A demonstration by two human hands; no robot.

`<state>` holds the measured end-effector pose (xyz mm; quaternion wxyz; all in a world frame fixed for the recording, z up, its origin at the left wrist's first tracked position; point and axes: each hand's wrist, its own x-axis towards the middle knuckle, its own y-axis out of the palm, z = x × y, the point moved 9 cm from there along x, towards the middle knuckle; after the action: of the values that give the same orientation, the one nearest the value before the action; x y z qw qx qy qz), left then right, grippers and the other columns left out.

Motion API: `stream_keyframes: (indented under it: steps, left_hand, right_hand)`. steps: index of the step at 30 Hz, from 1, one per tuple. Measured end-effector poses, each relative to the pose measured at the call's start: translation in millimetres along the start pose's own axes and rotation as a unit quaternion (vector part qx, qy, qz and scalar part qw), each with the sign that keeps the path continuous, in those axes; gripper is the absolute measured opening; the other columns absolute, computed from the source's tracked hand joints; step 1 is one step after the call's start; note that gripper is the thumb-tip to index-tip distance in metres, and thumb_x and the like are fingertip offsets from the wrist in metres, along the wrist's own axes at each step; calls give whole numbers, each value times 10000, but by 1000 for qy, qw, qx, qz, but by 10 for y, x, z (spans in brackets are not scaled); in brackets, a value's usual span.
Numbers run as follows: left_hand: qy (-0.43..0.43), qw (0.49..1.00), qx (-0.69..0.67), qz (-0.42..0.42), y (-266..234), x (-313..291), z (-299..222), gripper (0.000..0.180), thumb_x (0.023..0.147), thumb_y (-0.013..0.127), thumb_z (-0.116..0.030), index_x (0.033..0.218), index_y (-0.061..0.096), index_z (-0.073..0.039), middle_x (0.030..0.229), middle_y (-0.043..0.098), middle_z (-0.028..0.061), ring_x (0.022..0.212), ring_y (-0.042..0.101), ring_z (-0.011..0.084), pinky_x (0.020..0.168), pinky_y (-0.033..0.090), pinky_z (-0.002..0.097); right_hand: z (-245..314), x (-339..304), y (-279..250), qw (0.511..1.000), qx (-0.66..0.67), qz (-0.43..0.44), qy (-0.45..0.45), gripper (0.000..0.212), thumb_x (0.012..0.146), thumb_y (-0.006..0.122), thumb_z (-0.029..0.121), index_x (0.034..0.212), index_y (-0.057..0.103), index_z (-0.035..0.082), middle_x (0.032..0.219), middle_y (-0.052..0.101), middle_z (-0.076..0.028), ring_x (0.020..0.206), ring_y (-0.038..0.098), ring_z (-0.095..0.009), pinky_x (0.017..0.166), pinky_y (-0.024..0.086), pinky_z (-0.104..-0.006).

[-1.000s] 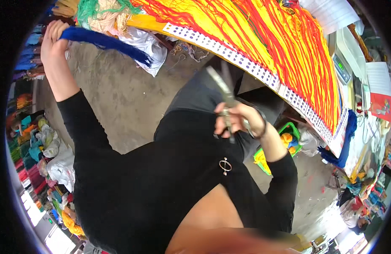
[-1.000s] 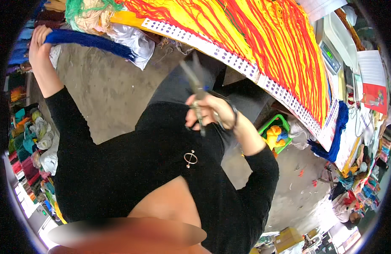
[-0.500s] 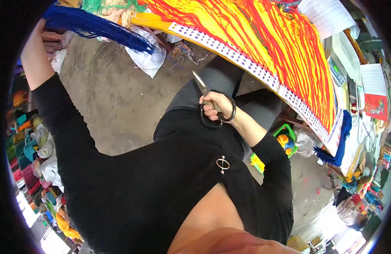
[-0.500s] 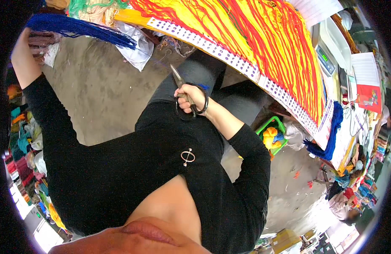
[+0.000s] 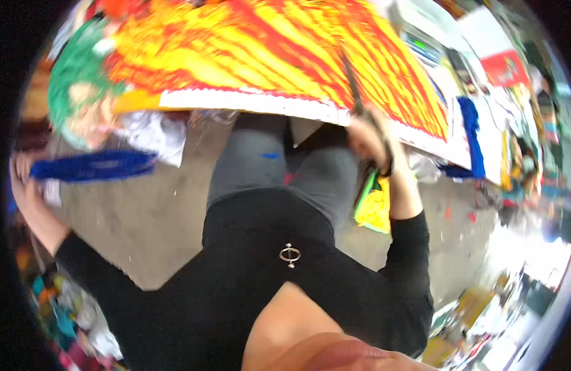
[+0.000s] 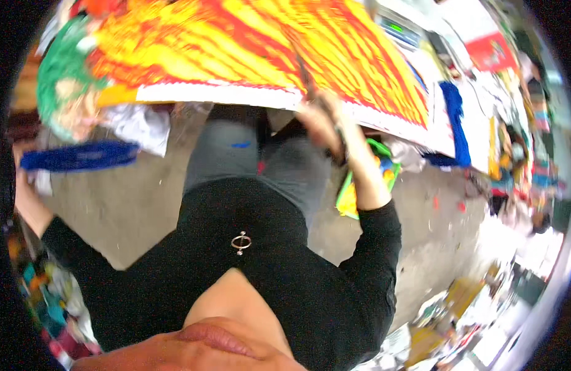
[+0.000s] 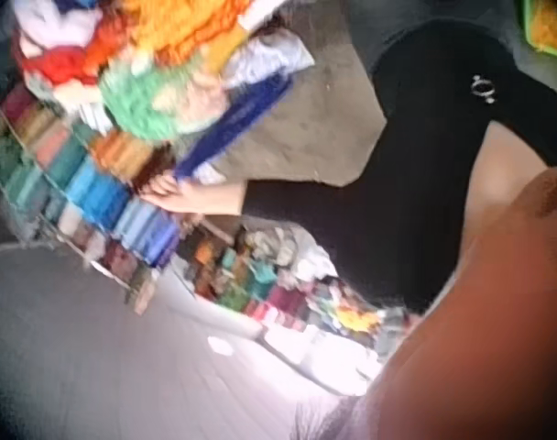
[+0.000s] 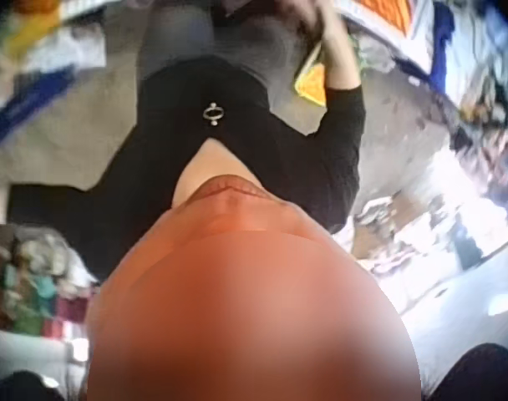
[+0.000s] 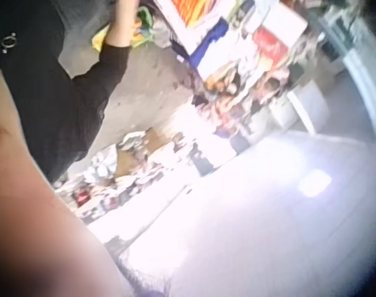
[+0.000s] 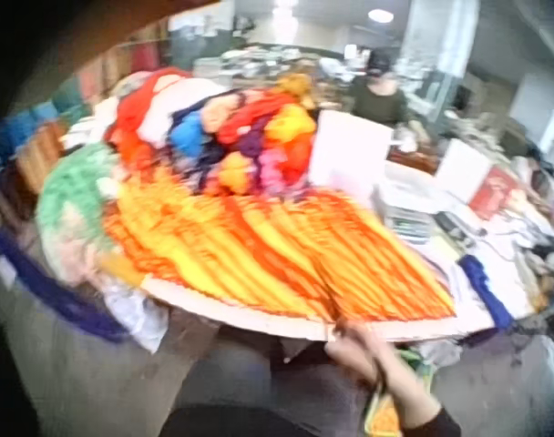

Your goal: Organizing, bundling, and cutting colorful yarn or fringe at a workspace.

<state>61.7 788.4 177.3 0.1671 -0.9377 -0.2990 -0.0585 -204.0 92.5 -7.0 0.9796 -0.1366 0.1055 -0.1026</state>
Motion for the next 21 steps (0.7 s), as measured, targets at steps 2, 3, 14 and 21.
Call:
stream_keyframes:
  steps: [2, 3, 14, 21]
  left_hand:
    - [-143, 826, -328, 436, 397, 240, 574, 133, 924, 521, -220, 835, 515, -121, 639, 332, -53, 555, 269, 55, 501, 241, 236]
    - [-186, 925, -230, 237, 729, -308, 633, 197, 921, 522, -270, 803, 499, -114, 630, 316, -54, 557, 271, 60, 539, 260, 229]
    - [-215, 904, 196, 312, 481, -466, 2379, 227, 880, 553, -366, 847, 555, -142, 831, 530, -33, 851, 494, 98, 833, 338, 262]
    - [-326, 933, 43, 147, -212, 32, 3193, 195, 837, 626, -334, 911, 611, -154, 833, 607, -45, 868, 552, 84, 829, 364, 262]
  right_hand:
    - [-322, 202, -1146, 975, -103, -193, -36, 235, 823, 596, 243, 928, 539, 40, 601, 494, 9, 480, 435, -80, 421, 313, -228]
    - [-245, 156, -1649, 948, -161, -255, -101, 333, 821, 618, 244, 1057, 540, 22, 667, 517, -4, 507, 434, -77, 425, 301, -235]
    - [-1703, 953, -4335, 770, -509, -372, 101, 464, 610, 665, 234, 1004, 599, -2, 990, 603, -248, 965, 582, -360, 829, 460, -403]
    - [-2034, 1426, -4712, 737, -555, -380, 65, 527, 644, 641, 260, 1118, 570, 43, 1013, 627, -185, 939, 596, -342, 838, 466, -395]
